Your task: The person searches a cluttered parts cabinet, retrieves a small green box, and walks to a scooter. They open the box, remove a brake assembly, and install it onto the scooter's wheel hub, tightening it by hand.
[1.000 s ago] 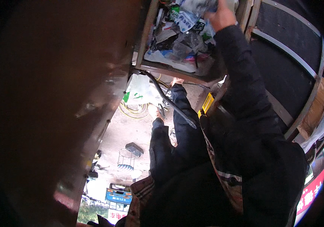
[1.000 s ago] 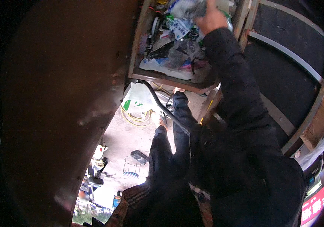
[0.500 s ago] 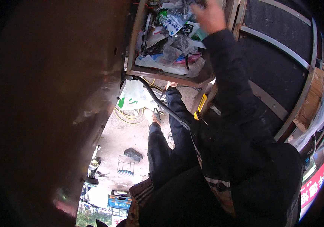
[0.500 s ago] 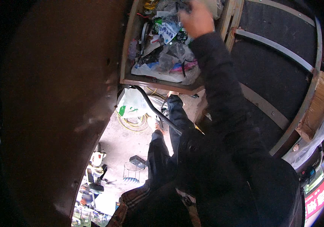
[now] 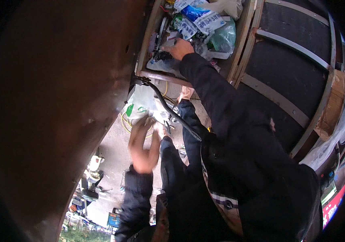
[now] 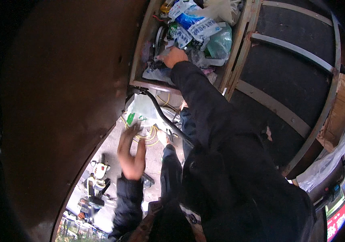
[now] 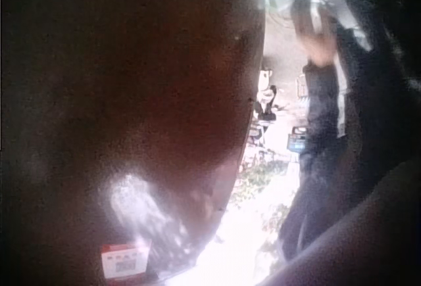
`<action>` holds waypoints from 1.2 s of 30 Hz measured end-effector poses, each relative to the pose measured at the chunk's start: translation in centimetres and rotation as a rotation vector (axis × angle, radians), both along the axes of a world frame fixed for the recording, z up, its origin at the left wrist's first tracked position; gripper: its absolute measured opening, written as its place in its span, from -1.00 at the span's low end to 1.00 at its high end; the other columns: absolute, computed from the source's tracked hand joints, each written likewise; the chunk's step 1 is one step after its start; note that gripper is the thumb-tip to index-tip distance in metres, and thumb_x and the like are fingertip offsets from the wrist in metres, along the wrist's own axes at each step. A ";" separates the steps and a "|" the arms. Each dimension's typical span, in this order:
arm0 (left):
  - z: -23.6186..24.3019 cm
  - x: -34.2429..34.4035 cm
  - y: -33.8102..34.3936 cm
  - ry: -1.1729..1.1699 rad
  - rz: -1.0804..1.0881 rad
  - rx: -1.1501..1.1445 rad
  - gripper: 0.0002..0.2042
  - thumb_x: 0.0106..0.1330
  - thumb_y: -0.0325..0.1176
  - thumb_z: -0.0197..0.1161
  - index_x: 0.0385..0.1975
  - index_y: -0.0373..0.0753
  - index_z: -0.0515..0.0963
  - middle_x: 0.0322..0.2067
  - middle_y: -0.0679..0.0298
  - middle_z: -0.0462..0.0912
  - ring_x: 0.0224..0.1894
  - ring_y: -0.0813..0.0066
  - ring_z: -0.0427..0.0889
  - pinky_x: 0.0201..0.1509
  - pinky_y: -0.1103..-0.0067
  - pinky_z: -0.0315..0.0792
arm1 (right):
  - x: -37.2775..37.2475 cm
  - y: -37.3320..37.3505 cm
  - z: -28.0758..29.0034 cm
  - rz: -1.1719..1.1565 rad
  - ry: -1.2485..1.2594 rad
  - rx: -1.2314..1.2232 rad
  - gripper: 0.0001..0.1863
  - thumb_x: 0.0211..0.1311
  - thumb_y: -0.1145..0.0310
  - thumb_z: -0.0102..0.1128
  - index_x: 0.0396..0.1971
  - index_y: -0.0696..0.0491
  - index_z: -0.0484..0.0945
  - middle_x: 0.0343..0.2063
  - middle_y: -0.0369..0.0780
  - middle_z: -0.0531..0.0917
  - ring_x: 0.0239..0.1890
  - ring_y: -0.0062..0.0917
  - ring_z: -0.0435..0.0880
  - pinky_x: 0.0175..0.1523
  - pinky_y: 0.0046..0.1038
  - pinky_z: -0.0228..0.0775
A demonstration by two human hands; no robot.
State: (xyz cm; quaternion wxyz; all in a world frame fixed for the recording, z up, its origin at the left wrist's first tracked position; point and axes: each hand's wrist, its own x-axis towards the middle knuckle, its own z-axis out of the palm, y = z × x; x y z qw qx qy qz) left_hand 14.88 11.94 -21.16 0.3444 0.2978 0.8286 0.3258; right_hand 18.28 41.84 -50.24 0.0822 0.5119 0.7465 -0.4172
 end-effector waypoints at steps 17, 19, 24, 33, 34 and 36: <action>-18.5 -9.6 15.3 0.540 -0.333 0.042 -0.57 0.35 -0.41 0.24 0.23 -0.14 0.60 0.45 -0.08 0.30 0.23 -0.19 0.57 0.33 0.16 0.48 | 2.8 9.4 9.4 -0.443 0.921 -0.239 -0.78 0.31 0.45 0.29 -0.14 0.26 0.71 -0.35 -0.18 0.76 -0.44 -0.52 0.65 -0.31 -0.44 0.45; -18.5 -9.5 15.4 0.532 -0.332 -0.001 -0.57 0.33 -0.41 0.25 0.23 -0.14 0.60 0.44 -0.08 0.30 0.23 -0.19 0.57 0.32 0.15 0.49 | 3.8 12.3 11.3 -0.549 1.103 -0.246 -0.76 0.35 0.43 0.30 -0.09 0.23 0.72 -0.25 -0.18 0.76 -0.34 -0.53 0.71 -0.26 -0.46 0.51; -18.0 -9.6 15.4 0.476 -0.325 -0.020 -0.56 0.30 -0.42 0.24 0.22 -0.11 0.61 0.45 -0.08 0.29 0.25 -0.20 0.56 0.32 0.13 0.50 | 6.5 15.9 10.6 -0.441 0.671 0.357 -0.65 0.36 0.41 0.29 0.09 0.17 0.71 -0.12 -0.05 0.80 -0.18 -0.27 0.79 -0.03 -0.36 0.59; -17.6 -9.3 16.1 0.454 -0.296 -0.084 -0.57 0.28 -0.40 0.21 0.19 -0.08 0.63 0.42 -0.04 0.34 0.23 -0.16 0.59 0.28 0.11 0.52 | 8.0 11.5 12.2 -0.432 0.309 0.492 -0.35 0.22 0.33 0.42 0.33 0.15 0.52 0.15 0.16 0.61 0.19 -0.02 0.64 0.30 -0.19 0.47; -17.6 -9.3 16.0 0.446 -0.297 -0.111 -0.57 0.28 -0.39 0.21 0.18 -0.08 0.63 0.42 -0.03 0.34 0.24 -0.16 0.59 0.28 0.11 0.52 | 7.2 11.2 12.4 -0.497 0.361 0.425 -0.34 0.23 0.31 0.43 0.32 0.18 0.51 0.14 0.16 0.63 0.16 -0.04 0.67 0.27 -0.18 0.49; -17.8 -9.4 15.9 0.475 -0.300 -0.083 -0.58 0.28 -0.37 0.22 0.17 -0.05 0.65 0.39 -0.03 0.37 0.22 -0.15 0.60 0.24 0.11 0.54 | 5.2 12.0 12.6 -0.607 0.362 0.299 -0.22 0.25 0.24 0.52 0.34 0.37 0.41 0.09 0.13 0.71 0.11 -0.16 0.76 0.24 -0.27 0.54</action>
